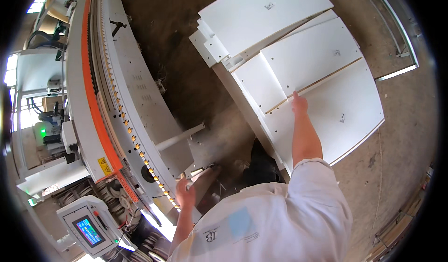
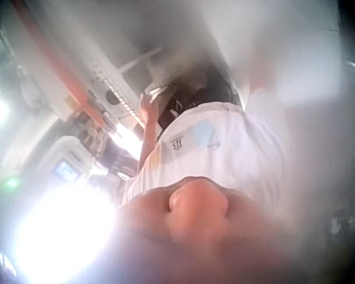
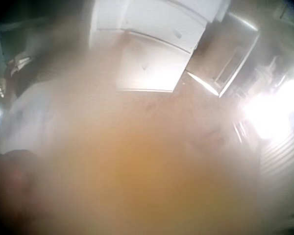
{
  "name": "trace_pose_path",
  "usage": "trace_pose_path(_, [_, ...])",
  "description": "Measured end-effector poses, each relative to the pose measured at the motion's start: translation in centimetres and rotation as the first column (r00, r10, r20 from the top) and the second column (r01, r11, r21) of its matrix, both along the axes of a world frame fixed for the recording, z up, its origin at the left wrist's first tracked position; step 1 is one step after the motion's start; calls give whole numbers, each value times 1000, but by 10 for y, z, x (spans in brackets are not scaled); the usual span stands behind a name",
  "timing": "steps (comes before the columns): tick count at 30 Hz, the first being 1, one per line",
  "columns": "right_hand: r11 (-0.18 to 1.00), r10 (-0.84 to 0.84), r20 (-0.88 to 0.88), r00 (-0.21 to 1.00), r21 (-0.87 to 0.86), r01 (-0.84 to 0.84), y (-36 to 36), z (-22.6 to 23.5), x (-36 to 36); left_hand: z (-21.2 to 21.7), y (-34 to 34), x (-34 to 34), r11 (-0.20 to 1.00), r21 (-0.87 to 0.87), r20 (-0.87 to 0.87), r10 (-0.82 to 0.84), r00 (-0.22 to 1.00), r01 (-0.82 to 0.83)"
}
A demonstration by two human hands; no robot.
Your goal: The person repeatedly picks up white rectangular panels from a stack, places them onto a conveyor belt, and pushes them into a machine. The person then retrieves the processed panels from the other end of the conveyor and stacks them. This cycle continues throughout the clip.
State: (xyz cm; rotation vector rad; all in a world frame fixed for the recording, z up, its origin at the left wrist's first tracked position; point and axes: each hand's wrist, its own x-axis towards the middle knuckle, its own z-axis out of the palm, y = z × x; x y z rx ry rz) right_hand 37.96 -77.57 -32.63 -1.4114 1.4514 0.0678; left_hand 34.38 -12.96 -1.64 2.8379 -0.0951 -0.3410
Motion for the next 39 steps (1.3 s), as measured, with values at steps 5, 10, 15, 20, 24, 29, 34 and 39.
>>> trace_pose_path(5, [893, -409, 102, 907, 250, 375, 21, 41, 7, -1, -72, -16, 970, -188, -265, -199, 943, 152])
trace_pose_path(10, [816, -535, 152, 831, 350, 461, 31, 63, -5, 5, -95, -17, 979, -186, -481, -164, 861, 82])
trace_pose_path(15, [828, -484, 289, 826, 457, 326, 45, 83, -26, -6, -94, 11, 962, -267, -487, -183, 854, 54])
trace_pose_path(20, [827, -347, 356, 868, 552, 105, 94, 125, -52, -27, -139, 50, 856, -514, -549, -286, 785, -48])
trace_pose_path(24, [758, -327, 470, 820, 648, -69, 160, 195, -83, -12, -210, 72, 665, -633, -713, -301, 633, -397])
trace_pose_path(29, [755, -179, 555, 812, 607, -249, 231, 305, -116, 3, -275, 67, 312, -625, -743, -518, 423, -716])
trace_pose_path(34, [777, -18, 583, 812, 519, -355, 253, 350, -146, 29, -279, 33, 308, -533, -830, -371, 417, -788])
trace_pose_path(39, [821, 26, 574, 819, 455, -345, 272, 356, -168, 33, -264, 6, 248, -566, -800, -393, 453, -786])
